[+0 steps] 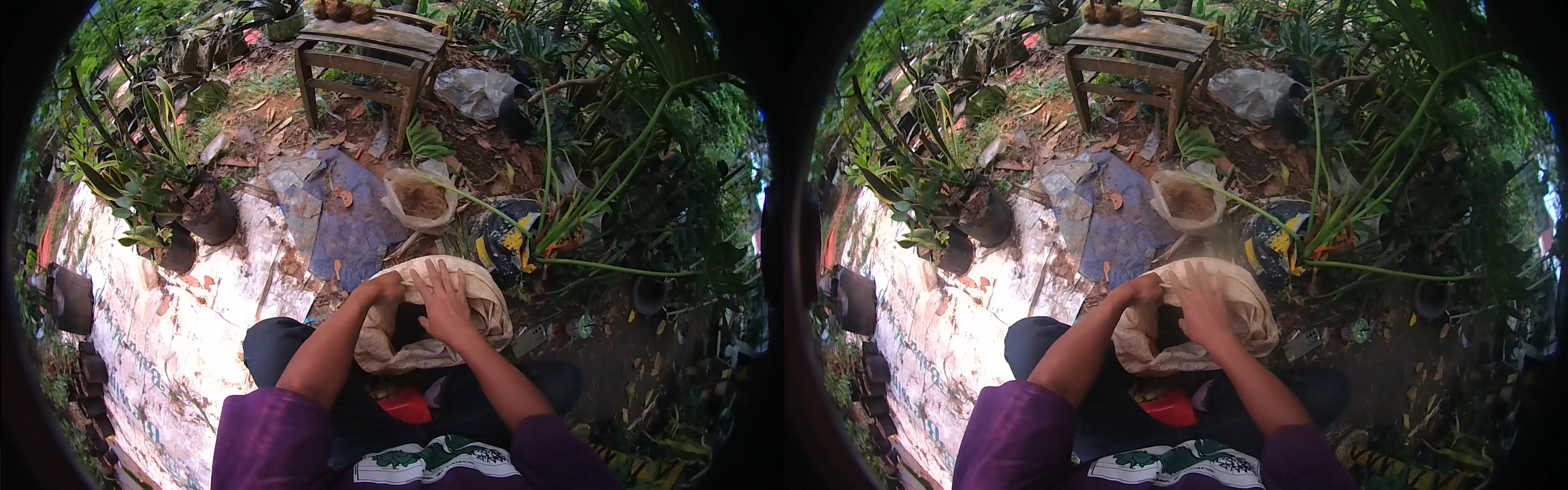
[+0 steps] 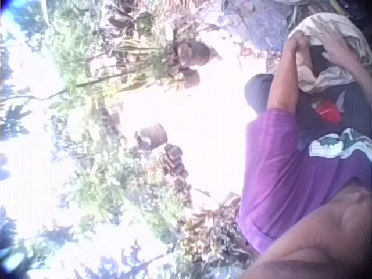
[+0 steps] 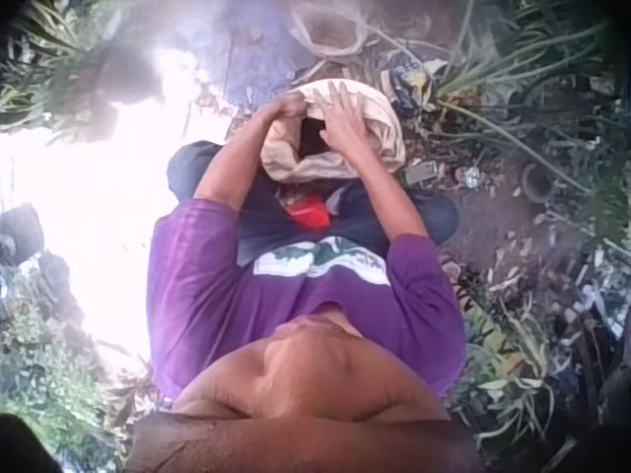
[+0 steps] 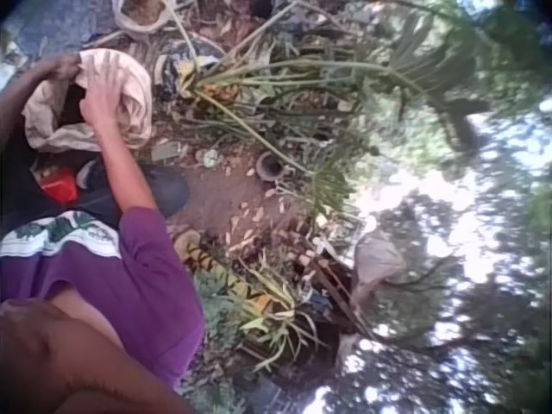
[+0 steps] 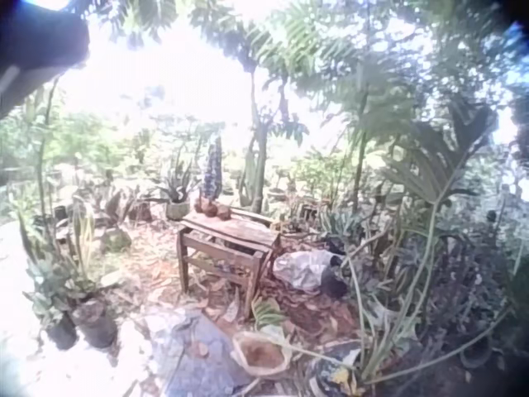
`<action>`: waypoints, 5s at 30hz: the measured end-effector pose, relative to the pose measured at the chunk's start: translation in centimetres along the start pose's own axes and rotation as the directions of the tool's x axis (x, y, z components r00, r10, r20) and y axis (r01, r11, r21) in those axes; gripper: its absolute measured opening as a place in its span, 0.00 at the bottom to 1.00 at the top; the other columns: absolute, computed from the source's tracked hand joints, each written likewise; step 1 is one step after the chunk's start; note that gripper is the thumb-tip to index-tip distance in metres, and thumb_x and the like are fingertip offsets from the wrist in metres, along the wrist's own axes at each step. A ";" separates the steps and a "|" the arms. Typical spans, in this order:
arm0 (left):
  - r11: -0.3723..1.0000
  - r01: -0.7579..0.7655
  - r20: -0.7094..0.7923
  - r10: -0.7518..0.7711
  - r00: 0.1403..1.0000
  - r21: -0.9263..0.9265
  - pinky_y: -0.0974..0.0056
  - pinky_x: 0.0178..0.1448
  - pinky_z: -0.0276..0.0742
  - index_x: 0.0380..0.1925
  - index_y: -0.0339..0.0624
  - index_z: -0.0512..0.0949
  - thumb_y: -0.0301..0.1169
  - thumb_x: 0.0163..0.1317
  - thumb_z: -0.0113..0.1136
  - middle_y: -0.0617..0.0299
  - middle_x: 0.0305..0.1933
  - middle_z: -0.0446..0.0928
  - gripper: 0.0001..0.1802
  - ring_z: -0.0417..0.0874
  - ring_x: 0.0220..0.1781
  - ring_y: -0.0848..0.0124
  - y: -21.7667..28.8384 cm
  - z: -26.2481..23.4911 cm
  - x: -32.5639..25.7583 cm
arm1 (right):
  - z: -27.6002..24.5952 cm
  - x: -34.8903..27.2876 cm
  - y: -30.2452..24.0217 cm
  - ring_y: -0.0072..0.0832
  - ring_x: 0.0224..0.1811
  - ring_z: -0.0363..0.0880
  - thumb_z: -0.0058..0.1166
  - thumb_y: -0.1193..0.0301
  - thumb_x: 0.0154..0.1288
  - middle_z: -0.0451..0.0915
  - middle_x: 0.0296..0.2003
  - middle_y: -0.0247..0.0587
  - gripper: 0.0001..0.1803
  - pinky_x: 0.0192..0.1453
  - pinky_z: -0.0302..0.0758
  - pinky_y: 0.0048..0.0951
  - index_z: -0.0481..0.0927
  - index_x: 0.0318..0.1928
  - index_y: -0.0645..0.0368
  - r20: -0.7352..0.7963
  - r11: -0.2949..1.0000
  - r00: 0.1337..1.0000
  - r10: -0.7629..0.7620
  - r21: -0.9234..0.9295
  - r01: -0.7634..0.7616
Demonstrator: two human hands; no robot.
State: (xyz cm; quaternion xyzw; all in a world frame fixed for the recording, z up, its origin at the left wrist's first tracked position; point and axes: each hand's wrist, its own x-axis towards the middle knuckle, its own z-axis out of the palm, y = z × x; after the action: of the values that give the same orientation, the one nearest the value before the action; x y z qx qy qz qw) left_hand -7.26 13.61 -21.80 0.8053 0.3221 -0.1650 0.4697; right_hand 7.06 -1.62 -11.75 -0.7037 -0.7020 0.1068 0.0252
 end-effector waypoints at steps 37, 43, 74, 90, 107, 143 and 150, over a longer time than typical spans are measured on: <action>0.823 0.084 -0.156 0.006 0.988 0.561 0.45 0.71 0.63 0.67 0.53 0.72 0.38 0.52 0.69 0.53 0.68 0.72 0.38 0.70 0.72 0.56 1.7 5.1 -2.9 | 12.5 1.0 6.3 0.46 0.67 0.76 0.62 0.55 0.64 0.78 0.65 0.46 0.33 0.71 0.71 0.43 0.75 0.68 0.51 0.594 0.835 0.791 -0.143 0.502 -0.226; 0.719 0.012 -0.290 0.265 0.920 0.695 0.40 0.82 0.47 0.76 0.59 0.62 0.43 0.40 0.79 0.52 0.78 0.59 0.58 0.55 0.82 0.52 -1.2 4.1 -5.1 | 9.8 7.8 12.1 0.51 0.71 0.70 0.64 0.56 0.59 0.73 0.65 0.57 0.37 0.73 0.68 0.47 0.73 0.65 0.60 0.154 0.722 0.868 0.472 0.497 -0.481; 0.842 0.093 -0.262 0.059 0.963 0.532 0.35 0.81 0.43 0.75 0.59 0.62 0.45 0.52 0.74 0.54 0.81 0.58 0.50 0.50 0.84 0.56 -0.7 2.8 -4.5 | 15.6 5.9 11.1 0.39 0.76 0.59 0.50 0.65 0.69 0.65 0.72 0.40 0.25 0.75 0.60 0.47 0.77 0.66 0.50 0.336 0.943 0.916 0.219 -0.315 -0.110; 0.849 0.078 -0.284 0.087 0.955 0.522 0.35 0.79 0.49 0.71 0.60 0.68 0.48 0.49 0.77 0.56 0.77 0.61 0.47 0.54 0.83 0.57 -1.5 3.1 -4.1 | 21.1 8.8 12.4 0.42 0.75 0.57 0.45 0.56 0.76 0.64 0.72 0.36 0.23 0.72 0.61 0.53 0.78 0.67 0.43 0.180 0.808 0.892 0.415 -0.523 -0.271; 0.892 0.100 -0.241 0.010 0.970 0.440 0.38 0.75 0.56 0.67 0.56 0.72 0.40 0.53 0.70 0.57 0.73 0.68 0.38 0.61 0.79 0.60 -0.6 3.0 -4.0 | 16.8 3.0 11.1 0.35 0.57 0.78 0.48 0.68 0.67 0.85 0.42 0.42 0.14 0.67 0.66 0.44 0.81 0.47 0.60 0.081 0.877 0.990 -0.112 -0.460 0.137; 0.872 -0.234 -0.228 0.146 0.963 -0.431 0.58 0.46 0.80 0.40 0.35 0.84 0.34 0.69 0.60 0.51 0.34 0.86 0.12 0.88 0.37 0.61 2.7 2.0 -2.0 | 4.9 0.6 4.4 0.30 0.49 0.84 0.58 0.74 0.71 0.80 0.53 0.46 0.23 0.53 0.82 0.32 0.70 0.63 0.66 0.368 0.034 0.868 0.334 0.915 -0.401; 0.972 -0.192 -0.277 0.149 0.949 -0.132 0.48 0.50 0.81 0.31 0.37 0.85 0.41 0.66 0.62 0.42 0.36 0.85 0.16 0.87 0.43 0.46 2.2 1.5 -1.7 | 6.7 0.5 4.2 0.37 0.52 0.85 0.63 0.75 0.64 0.84 0.51 0.50 0.25 0.57 0.79 0.34 0.74 0.60 0.66 0.238 0.377 0.913 0.330 0.854 -0.359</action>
State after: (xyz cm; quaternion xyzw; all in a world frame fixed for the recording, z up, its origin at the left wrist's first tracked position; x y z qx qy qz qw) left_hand -6.91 10.92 -20.16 0.8053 0.3231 0.0117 0.4970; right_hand 9.92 -1.96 -19.07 -0.7151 -0.3814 0.4671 0.3535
